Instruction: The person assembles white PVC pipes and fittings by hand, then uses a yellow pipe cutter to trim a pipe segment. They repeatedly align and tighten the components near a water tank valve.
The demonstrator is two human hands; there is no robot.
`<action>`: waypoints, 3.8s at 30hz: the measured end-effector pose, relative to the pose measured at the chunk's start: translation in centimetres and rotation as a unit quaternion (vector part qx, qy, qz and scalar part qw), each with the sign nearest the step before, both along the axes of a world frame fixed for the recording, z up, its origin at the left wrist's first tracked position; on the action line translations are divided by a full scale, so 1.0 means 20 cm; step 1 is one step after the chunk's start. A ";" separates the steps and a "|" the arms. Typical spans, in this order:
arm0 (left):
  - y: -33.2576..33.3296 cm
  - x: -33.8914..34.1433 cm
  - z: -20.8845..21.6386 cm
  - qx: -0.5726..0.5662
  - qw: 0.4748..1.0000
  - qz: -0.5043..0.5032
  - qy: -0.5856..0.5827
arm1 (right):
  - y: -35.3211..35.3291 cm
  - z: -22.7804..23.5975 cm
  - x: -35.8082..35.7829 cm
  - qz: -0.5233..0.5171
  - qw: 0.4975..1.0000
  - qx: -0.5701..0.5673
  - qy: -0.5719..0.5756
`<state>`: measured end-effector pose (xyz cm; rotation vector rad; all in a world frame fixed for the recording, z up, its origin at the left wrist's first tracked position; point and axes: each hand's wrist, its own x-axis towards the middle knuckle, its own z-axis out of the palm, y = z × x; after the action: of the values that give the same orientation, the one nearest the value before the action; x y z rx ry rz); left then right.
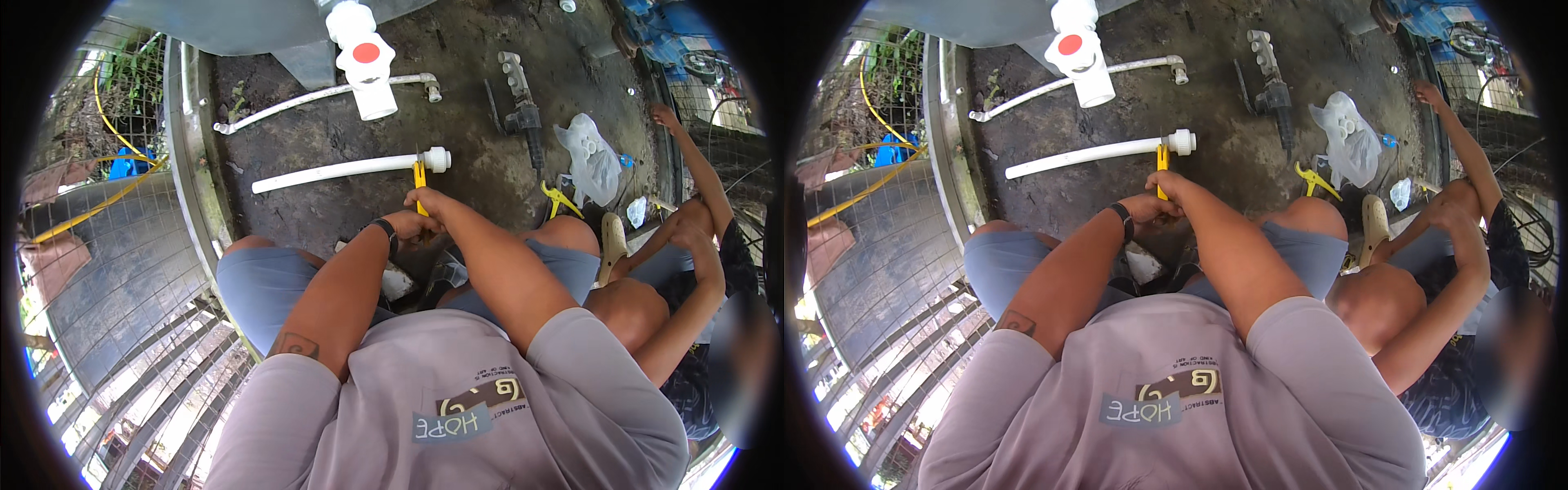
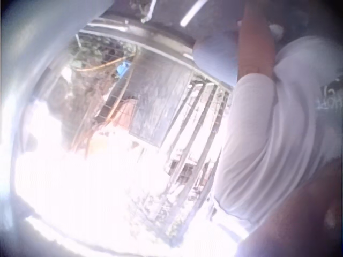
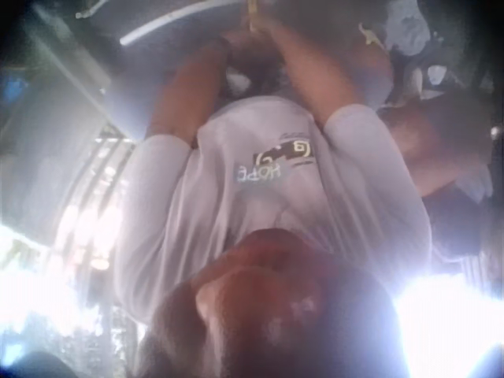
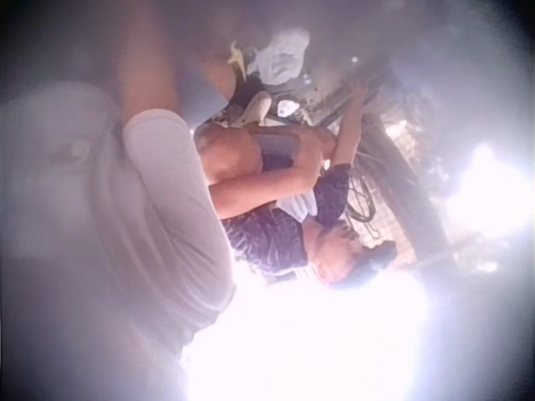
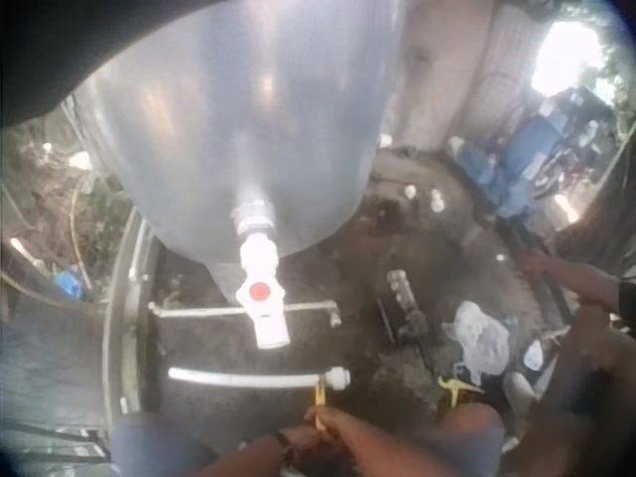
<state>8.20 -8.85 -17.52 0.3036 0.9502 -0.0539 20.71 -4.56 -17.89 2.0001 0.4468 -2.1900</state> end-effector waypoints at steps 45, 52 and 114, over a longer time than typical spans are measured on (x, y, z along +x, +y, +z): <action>-0.26 0.03 -0.17 -0.014 0.990 0.138 0.032 | -0.06 -0.11 -0.09 0.200 0.955 0.080 -0.203; -0.27 0.08 -0.10 0.009 0.969 0.235 0.071 | -0.07 -0.12 -0.09 0.195 0.949 0.088 -0.230; -0.23 0.12 -0.18 0.192 0.953 -0.029 0.231 | -0.14 -0.21 -0.05 0.186 0.943 0.117 -0.248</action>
<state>10.63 -13.38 -21.08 0.6997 1.4197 0.0082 19.61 -7.29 -22.16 2.2514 0.9478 -1.4029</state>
